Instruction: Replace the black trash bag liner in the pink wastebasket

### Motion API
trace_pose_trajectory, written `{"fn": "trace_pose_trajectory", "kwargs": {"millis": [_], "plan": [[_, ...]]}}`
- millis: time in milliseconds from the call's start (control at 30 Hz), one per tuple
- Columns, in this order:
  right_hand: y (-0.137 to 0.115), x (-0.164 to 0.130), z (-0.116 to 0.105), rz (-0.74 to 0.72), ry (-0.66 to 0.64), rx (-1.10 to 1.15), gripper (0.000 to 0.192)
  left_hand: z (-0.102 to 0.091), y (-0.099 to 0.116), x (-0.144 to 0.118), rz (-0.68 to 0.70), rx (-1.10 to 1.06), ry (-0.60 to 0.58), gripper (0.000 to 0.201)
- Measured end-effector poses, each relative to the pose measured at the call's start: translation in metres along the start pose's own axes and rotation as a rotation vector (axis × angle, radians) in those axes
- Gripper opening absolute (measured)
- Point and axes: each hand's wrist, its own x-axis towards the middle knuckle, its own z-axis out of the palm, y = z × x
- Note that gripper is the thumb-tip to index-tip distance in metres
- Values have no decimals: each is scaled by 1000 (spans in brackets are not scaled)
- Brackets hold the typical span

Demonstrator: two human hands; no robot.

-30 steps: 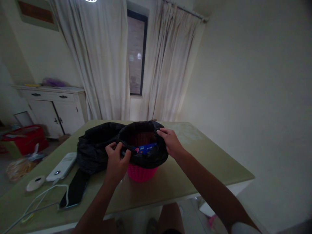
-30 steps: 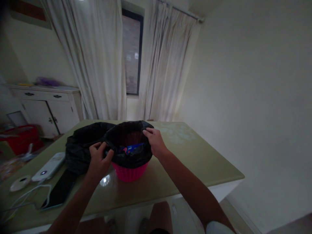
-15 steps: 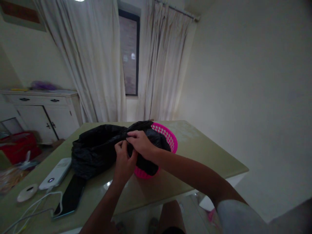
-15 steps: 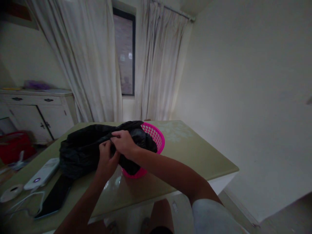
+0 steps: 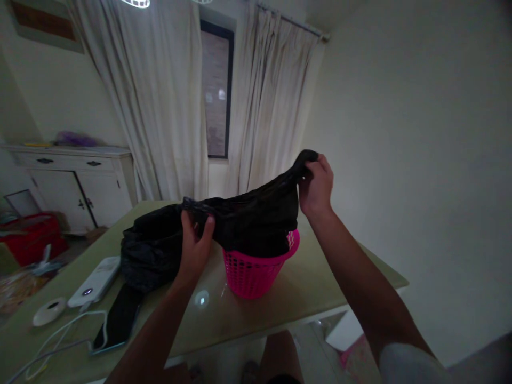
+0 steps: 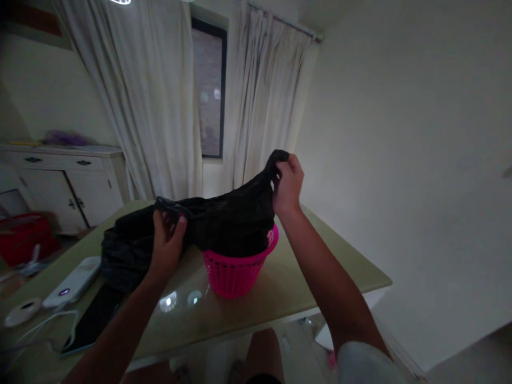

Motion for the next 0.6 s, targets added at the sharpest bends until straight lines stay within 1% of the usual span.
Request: {"fn": "trace_pose_trajectory", "kwargs": {"millis": [33, 133, 200, 233, 267, 300, 333, 367, 400, 433, 467, 533, 567, 600], "plan": [[2, 3, -16, -3, 57, -10, 33, 4, 9, 9, -3, -129, -4, 67], [12, 9, -63, 35, 168, -67, 40, 19, 37, 37, 22, -475, 44, 66], [18, 11, -88, 125, 237, -151, 42, 25, 55, 53, 60, -623, 38, 57], [19, 11, -98, 167, 308, -203, 44, 27, 63, 58, 75, -666, 25, 53], [18, 10, -105, 180, 406, -257, 47, 28, 69, 62, 87, -692, 12, 50], [15, 7, -109, 139, 506, -314, 52, 28, 74, 63, 91, -703, 0, 49], [10, 2, -110, 42, 578, -375, 56, 28, 78, 63, 90, -701, -10, 49], [2, -5, -106, -98, 592, -440, 57, 28, 81, 60, 90, -691, -13, 50], [-6, -15, -99, -253, 522, -507, 57, 28, 84, 55, 89, -672, -22, 51], [-14, -27, -88, -387, 360, -577, 55, 29, 87, 49, 85, -646, -44, 53], [-21, -39, -74, -457, 133, -636, 56, 30, 90, 42, 77, -615, -83, 55], [-27, -63, -43, -422, -429, -701, 80, 30, 97, 27, 56, -553, -198, 62], [-25, -72, -27, -380, -670, -721, 90, 29, 100, 21, 51, -529, -255, 67], [-20, -79, -13, -353, -860, -731, 90, 26, 103, 16, 60, -516, -287, 73]]}}
